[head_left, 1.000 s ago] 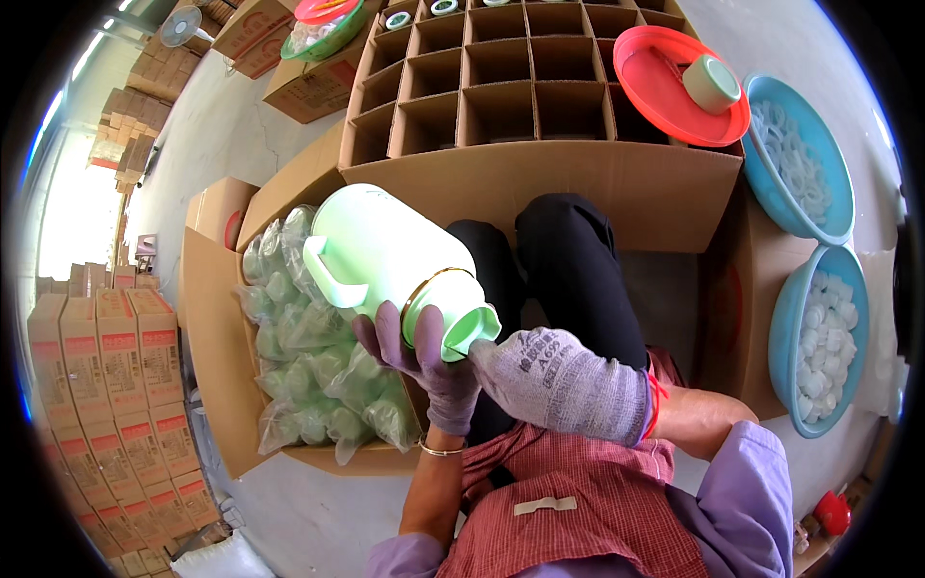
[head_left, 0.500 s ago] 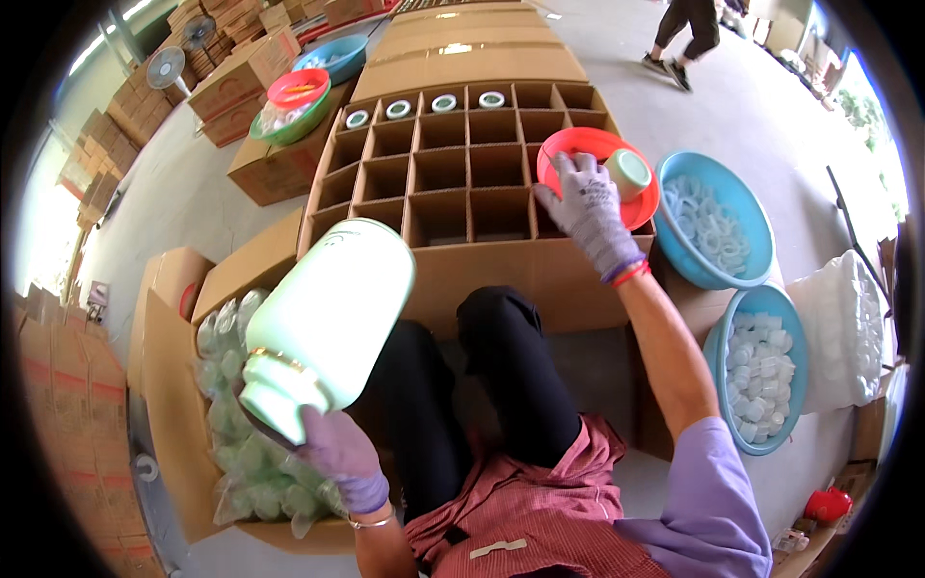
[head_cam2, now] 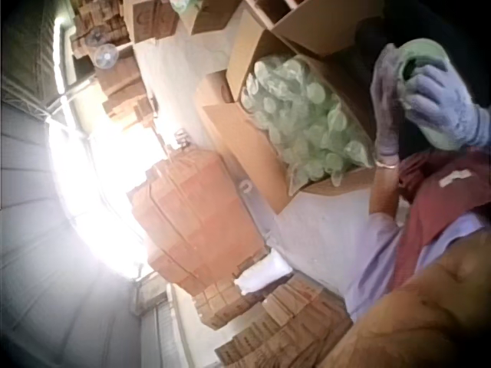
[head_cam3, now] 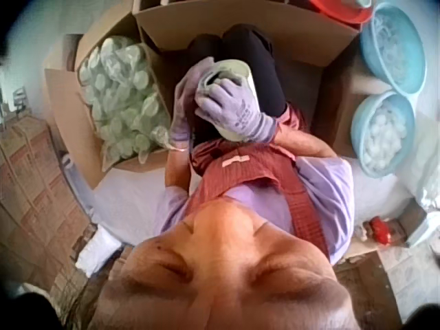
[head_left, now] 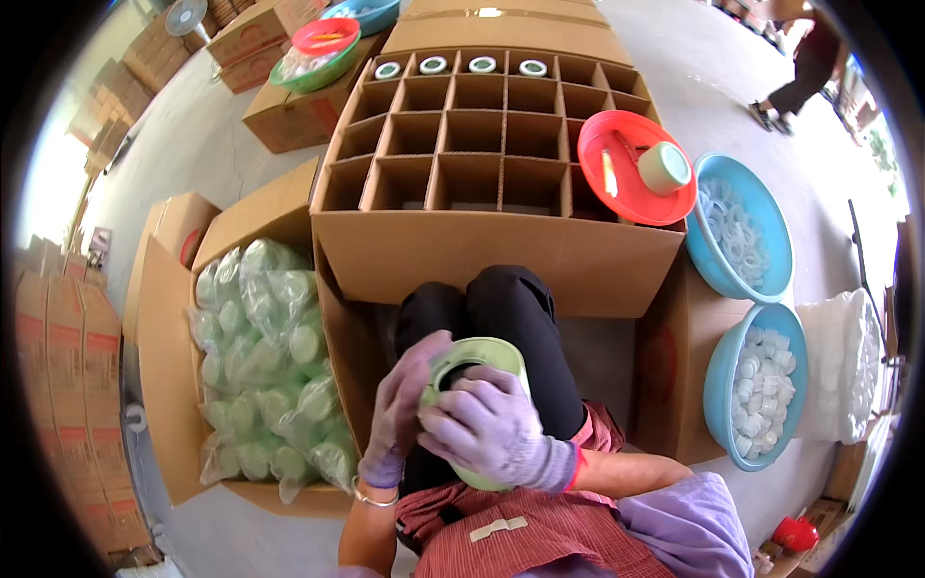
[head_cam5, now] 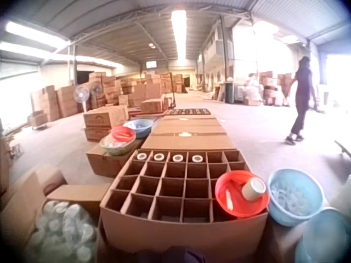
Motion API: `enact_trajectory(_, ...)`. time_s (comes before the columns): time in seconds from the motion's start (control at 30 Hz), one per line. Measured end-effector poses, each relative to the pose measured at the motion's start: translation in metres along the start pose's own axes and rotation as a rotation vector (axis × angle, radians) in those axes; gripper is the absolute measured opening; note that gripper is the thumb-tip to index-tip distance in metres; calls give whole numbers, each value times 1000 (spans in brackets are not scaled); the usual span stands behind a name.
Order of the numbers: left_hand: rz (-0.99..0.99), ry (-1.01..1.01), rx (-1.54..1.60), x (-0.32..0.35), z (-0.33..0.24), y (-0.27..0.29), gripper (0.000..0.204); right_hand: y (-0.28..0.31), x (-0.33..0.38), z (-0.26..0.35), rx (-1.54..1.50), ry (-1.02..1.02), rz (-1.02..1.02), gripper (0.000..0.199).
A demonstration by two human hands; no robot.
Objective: The person assembles light green thermos flasks by inserting a black filter into the opening, screwing on the lid, and placing the completed unit into a compartmentalized cardboard box. The person repeats this process for multiple units.
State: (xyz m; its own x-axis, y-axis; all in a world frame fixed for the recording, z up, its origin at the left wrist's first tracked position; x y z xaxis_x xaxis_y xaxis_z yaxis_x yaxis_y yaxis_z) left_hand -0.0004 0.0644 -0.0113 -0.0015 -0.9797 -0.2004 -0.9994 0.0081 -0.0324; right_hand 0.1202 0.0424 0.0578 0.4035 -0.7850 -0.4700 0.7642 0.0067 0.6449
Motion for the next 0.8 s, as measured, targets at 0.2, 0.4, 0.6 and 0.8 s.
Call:
enact_trajectory(0.2,-226,-236,553,28,18,62,42,65,-1,-146,-60,-526,-25,15)
enact_trajectory(0.4,-104,-80,107,19,2,35,56,51,-26,-89,-392,-14,304,40)
enact_trajectory(0.6,-43,-202,155,-8,-28,22,77,34,2,-129,-894,-580,295,50)
enact_trajectory(0.8,210,-37,208,-50,-23,5,56,29,-65,-113,-555,-440,221,65)
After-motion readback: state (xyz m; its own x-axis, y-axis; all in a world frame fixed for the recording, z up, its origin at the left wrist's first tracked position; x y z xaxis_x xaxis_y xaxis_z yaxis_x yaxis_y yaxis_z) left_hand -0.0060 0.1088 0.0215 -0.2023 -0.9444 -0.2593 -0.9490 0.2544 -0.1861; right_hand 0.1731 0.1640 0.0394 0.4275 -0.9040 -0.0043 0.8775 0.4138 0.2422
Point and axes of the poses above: each hand's wrist, its own x-axis away from the middle knuckle, its own y-axis out of the back of the hand, z = x × y, the point moved 8 cm from there along -x, towards the middle knuckle, and after that the axes turned 15 degrees about -y, right-handed, at the moved point
